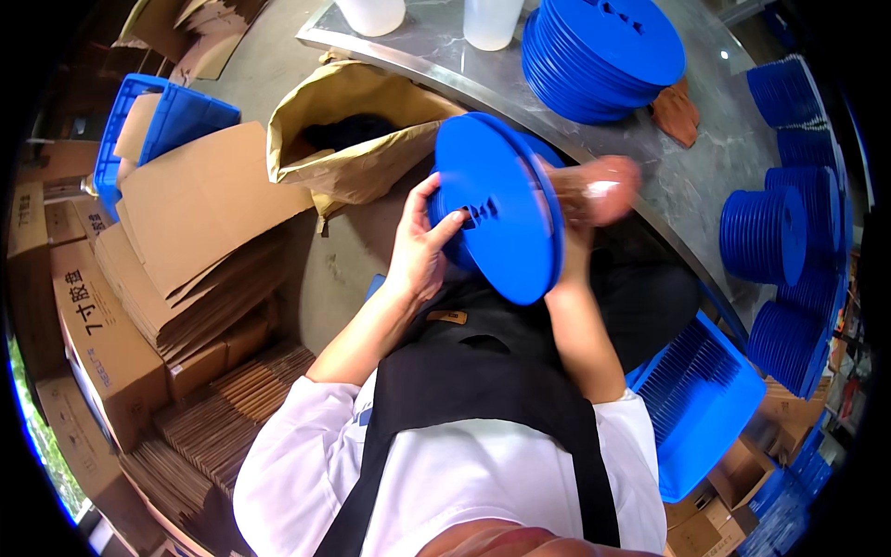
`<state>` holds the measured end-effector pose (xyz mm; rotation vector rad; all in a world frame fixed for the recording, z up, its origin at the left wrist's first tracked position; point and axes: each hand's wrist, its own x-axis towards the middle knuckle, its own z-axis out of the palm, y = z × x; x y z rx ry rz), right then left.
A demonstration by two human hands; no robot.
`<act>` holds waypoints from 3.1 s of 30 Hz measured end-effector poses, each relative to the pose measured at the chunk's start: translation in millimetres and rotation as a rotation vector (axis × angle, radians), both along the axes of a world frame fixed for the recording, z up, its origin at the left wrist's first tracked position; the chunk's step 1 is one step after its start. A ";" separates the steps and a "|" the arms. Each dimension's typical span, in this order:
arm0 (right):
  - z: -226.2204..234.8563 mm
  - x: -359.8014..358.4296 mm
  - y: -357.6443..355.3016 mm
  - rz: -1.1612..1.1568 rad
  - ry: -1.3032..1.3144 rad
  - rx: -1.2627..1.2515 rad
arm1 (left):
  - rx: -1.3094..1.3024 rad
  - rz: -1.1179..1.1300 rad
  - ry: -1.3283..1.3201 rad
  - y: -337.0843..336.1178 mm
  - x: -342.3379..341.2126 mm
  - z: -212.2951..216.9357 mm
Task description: The person wipes blue plastic reels using a brown cloth, handling them individually before placing them into a blue storage bin.
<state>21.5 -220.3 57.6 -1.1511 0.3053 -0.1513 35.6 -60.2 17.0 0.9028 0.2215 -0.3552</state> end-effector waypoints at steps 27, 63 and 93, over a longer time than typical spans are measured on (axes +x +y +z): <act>-36.2 -4.8 -29.7 -0.201 -0.072 -1.203 | 0.026 -0.064 -0.071 42.8 -7.6 -40.4; -25.3 -4.4 -45.1 -0.072 -0.041 0.410 | 0.188 -0.163 -0.087 49.1 11.0 -41.2; -60.3 6.7 -26.6 -0.207 -0.047 -1.383 | 0.223 -0.147 -0.025 44.7 0.6 -16.0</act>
